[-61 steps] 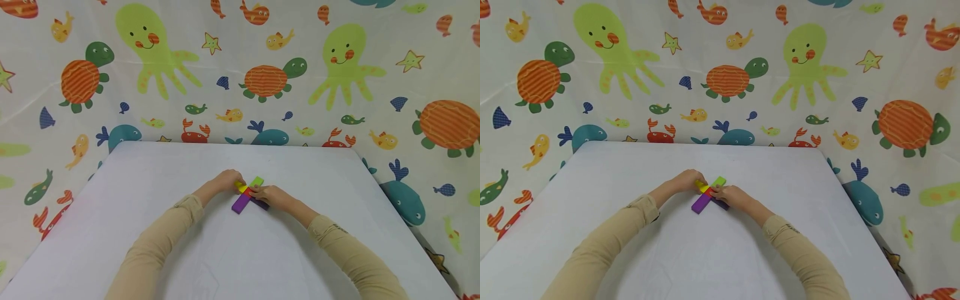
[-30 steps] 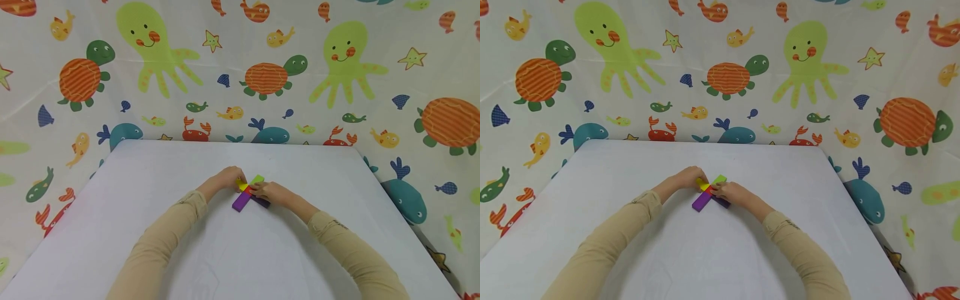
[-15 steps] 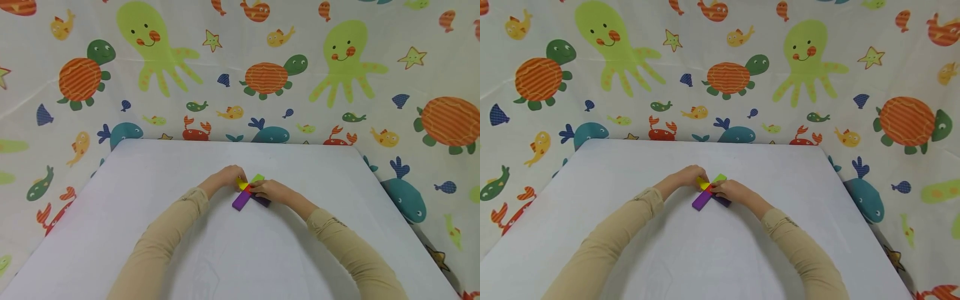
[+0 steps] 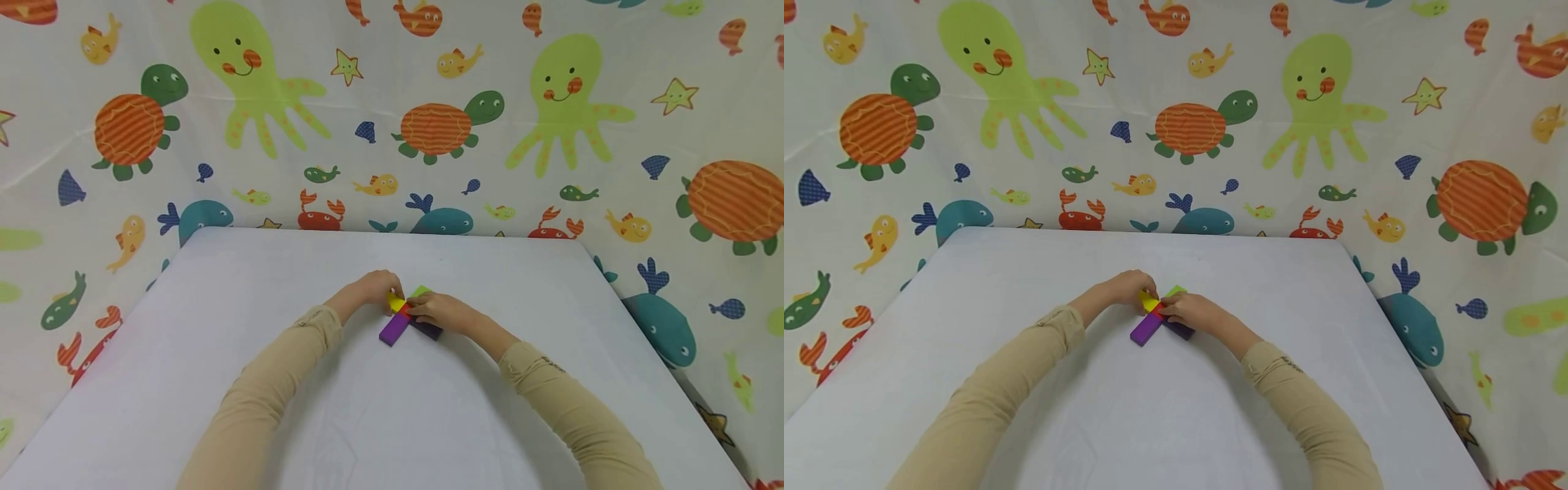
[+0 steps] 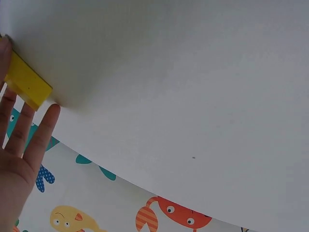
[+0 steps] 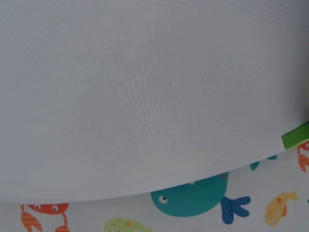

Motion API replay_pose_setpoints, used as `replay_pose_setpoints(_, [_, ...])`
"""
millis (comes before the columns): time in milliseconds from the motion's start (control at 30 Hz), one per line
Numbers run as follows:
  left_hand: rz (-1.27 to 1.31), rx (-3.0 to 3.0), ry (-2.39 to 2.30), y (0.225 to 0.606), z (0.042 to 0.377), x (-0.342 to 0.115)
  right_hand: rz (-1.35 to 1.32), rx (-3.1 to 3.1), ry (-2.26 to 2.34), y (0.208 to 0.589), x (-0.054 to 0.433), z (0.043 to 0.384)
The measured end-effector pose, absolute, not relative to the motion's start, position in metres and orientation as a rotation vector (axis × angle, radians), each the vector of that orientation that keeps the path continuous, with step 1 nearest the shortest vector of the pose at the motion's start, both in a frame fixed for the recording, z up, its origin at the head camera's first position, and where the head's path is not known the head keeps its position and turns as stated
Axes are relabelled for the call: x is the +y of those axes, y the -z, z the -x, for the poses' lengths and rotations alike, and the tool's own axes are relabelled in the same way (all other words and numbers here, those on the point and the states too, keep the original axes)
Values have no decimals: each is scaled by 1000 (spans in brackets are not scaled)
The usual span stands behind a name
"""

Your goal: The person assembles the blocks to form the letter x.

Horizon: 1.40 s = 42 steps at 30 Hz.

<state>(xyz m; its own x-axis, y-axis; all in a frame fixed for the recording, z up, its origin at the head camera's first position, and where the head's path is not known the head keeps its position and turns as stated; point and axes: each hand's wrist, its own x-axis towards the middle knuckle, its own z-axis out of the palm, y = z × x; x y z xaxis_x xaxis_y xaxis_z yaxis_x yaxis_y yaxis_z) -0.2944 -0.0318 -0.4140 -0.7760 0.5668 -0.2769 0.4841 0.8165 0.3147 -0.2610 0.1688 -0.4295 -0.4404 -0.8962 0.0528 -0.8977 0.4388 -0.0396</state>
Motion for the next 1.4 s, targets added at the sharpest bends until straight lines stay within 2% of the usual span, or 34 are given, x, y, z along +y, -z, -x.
replay_pose_setpoints(233, [-780,2641,-305,415,294,-32,-1589,-2758,-251,431,165,262])
replay_pose_setpoints(1400, [-663,2600,-422,400,290,-38,-1454,-2808,-352,434,166,257])
